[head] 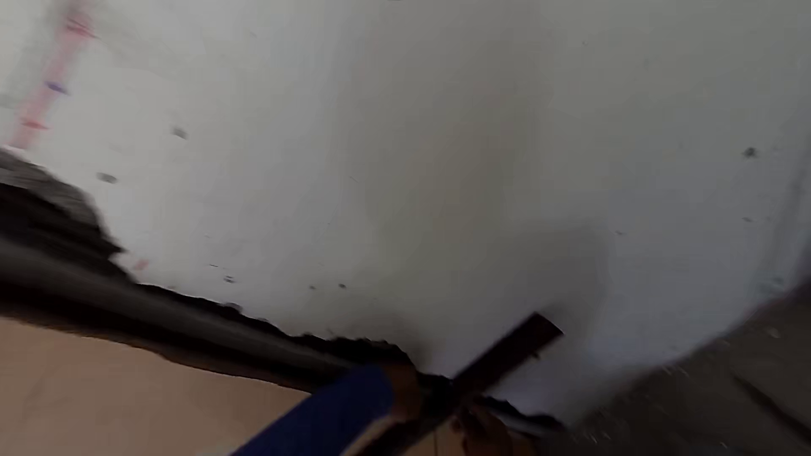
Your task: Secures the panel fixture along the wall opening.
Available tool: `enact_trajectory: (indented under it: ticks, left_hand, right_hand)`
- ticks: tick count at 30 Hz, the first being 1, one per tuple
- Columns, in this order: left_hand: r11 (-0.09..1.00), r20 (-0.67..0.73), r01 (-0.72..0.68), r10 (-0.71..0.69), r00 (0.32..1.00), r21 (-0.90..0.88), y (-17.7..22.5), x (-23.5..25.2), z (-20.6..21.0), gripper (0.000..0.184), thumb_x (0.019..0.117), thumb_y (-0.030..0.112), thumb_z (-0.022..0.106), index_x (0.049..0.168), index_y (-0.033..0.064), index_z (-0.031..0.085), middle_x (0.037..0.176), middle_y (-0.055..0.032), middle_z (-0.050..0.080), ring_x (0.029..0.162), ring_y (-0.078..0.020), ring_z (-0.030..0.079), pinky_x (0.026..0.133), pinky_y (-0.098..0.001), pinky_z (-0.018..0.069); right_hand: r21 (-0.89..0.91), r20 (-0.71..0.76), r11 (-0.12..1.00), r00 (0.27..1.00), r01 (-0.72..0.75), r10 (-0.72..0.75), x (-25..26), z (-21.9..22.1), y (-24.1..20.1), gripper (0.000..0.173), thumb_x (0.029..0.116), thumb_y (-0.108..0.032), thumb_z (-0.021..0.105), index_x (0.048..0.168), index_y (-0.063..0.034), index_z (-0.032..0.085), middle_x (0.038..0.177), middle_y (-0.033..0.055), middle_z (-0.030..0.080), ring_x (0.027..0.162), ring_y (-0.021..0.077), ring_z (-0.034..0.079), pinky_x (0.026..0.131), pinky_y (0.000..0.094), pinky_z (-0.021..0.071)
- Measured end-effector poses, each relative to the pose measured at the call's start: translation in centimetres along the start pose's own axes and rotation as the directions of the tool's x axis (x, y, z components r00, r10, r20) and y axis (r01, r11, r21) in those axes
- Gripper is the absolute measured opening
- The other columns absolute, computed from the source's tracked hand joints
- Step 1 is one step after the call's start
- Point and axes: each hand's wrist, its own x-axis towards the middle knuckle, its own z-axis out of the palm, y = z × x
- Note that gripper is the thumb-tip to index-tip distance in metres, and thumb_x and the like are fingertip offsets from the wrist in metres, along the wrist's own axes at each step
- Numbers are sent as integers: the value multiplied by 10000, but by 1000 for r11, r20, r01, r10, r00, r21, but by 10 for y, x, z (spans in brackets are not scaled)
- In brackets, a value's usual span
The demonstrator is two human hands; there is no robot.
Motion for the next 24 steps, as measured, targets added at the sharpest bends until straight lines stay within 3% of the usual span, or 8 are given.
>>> enact_trajectory:
  ticks: [2, 6, 10, 13, 16, 18, 21, 24]
  left_hand:
    - [999, 1, 26, -26, 1000, 37, 0, 13, 4, 532, 1001, 452, 559, 1053, -66, 670, 1081, -290, 679, 1042, -459, 663, 868, -693, 496]
    - [998, -22, 43, -42, 999, 37, -1, 17, 4, 535, 1021, 452, 513, 1032, -60, 664, 1076, -288, 675, 1047, -459, 658, 869, -691, 494]
    - [995, -127, 74, -65, 990, 64, -8, 16, 10, 375, 1005, 322, 525, 1025, -22, 673, 1083, -256, 684, 1054, -443, 664, 861, -672, 509]
    - [987, -305, 136, -104, 947, 86, -2, 13, 32, 249, 989, 195, 553, 1076, 6, 689, 1134, -222, 689, 1096, -415, 656, 988, -617, 475]
    - [990, -550, 119, -62, 833, 69, -7, 19, 62, 196, 981, 123, 562, 1060, 55, 728, 1093, -163, 723, 1066, -369, 680, 1037, -563, 475]
    - [993, -675, 95, -19, 738, 76, -15, 25, 73, 220, 994, 182, 558, 1021, 113, 765, 1032, -96, 752, 1027, -305, 703, 1033, -516, 498]
    - [991, -807, 84, 34, 589, 103, -21, 35, 83, 241, 993, 238, 562, 892, 139, 758, 875, -48, 750, 916, -245, 719, 999, -477, 511]
    - [990, -865, 107, 28, 502, 94, -21, 41, 88, 227, 974, 237, 601, 825, 135, 739, 805, -35, 733, 865, -230, 713, 982, -459, 510]
  right_hand:
    - [33, -36, 999, 999, 13, -12, 3, 3, 4, 265, 1056, -215, 565, 1188, -28, 699, 912, 101, 745, 606, 176, 650, 568, 367, 568]
    - [94, -9, 995, 999, -31, 32, 12, 7, 5, 212, 1051, -192, 572, 1124, -42, 703, 852, 78, 724, 553, 152, 607, 526, 338, 538]
    - [199, 62, 976, 995, -87, 77, 16, 10, 2, 220, 1063, -163, 528, 1003, -26, 690, 778, 67, 652, 525, 137, 555, 503, 321, 521]
    - [269, 112, 955, 989, -127, 100, 14, 9, 1, 217, 1069, -140, 507, 985, -23, 669, 726, 58, 614, 530, 143, 559, 512, 323, 537]
    - [283, 113, 952, 990, -114, 85, 14, 8, 1, 198, 1062, -131, 513, 998, -28, 670, 712, 54, 604, 538, 144, 561, 517, 319, 535]
    - [282, 103, 953, 991, -109, 83, 15, 8, 0, 192, 1060, -127, 521, 1001, -23, 671, 686, 52, 591, 528, 145, 559, 510, 319, 536]
    - [302, 84, 943, 989, -139, 119, 16, 11, -1, 180, 1063, -117, 525, 1006, -12, 660, 695, 62, 586, 508, 142, 529, 505, 321, 525]
    - [327, 76, 934, 989, -146, 129, 17, 17, -2, 178, 1071, -104, 498, 1010, -8, 635, 709, 64, 582, 495, 140, 512, 498, 321, 521]
